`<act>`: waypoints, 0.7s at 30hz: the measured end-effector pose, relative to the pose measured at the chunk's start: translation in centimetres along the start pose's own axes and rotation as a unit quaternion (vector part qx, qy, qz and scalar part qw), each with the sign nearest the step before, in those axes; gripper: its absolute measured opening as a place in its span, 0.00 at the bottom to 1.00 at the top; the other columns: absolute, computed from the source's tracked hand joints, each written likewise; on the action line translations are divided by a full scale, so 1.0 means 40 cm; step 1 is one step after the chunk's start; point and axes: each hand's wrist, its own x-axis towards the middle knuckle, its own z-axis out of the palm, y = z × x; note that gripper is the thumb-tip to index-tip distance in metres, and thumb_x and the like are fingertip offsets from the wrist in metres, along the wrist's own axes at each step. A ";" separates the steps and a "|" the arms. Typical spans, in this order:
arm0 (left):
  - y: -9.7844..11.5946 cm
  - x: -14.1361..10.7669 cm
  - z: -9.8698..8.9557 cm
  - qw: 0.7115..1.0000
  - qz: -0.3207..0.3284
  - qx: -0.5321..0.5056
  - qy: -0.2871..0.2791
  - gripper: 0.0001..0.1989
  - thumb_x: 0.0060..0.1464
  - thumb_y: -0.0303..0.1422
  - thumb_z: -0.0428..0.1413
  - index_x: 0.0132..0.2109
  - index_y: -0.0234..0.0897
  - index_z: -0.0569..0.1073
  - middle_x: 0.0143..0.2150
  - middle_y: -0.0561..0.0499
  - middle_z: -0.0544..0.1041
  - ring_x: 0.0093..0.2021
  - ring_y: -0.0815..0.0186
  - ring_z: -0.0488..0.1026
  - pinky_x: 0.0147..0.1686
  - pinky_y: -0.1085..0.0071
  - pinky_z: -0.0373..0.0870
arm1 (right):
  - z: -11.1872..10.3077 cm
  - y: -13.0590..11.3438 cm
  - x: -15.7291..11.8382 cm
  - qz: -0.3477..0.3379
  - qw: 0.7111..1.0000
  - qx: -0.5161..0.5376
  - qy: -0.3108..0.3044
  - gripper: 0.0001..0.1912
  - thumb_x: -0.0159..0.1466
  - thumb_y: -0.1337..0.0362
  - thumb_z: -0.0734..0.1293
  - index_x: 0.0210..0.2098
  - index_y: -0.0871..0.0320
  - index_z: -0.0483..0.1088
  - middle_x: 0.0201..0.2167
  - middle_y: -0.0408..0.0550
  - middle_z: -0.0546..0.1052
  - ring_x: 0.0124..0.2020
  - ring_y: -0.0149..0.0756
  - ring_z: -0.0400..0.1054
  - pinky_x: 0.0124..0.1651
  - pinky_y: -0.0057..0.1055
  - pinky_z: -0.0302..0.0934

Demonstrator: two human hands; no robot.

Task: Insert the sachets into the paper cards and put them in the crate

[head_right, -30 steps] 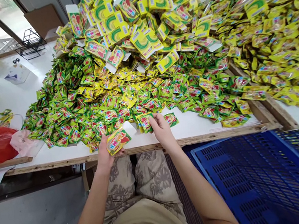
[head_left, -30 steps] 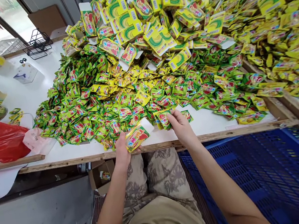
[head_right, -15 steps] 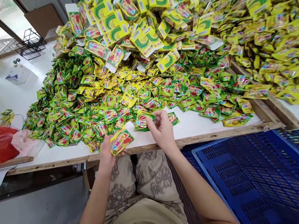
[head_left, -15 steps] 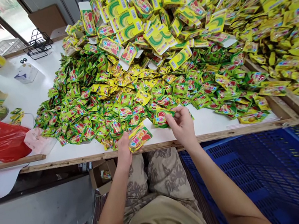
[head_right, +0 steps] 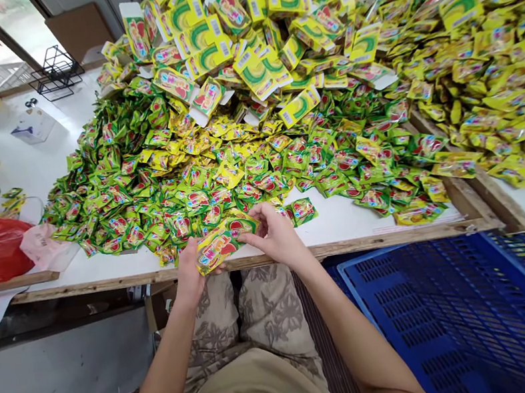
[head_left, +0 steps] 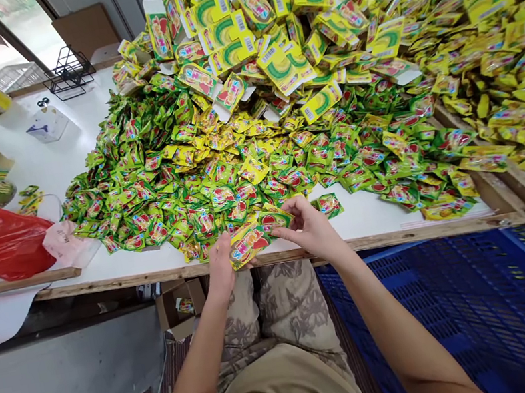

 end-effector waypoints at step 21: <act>-0.009 -0.011 -0.006 0.999 0.021 -0.021 0.028 0.28 0.47 0.57 0.58 0.37 0.33 0.72 0.23 0.50 0.78 0.17 0.63 0.74 0.13 0.72 0.69 | 0.050 0.007 -0.021 0.014 0.994 0.048 0.094 0.11 0.63 0.56 0.65 0.41 0.53 0.60 0.30 0.42 0.70 0.30 0.36 0.65 0.33 0.32 0.61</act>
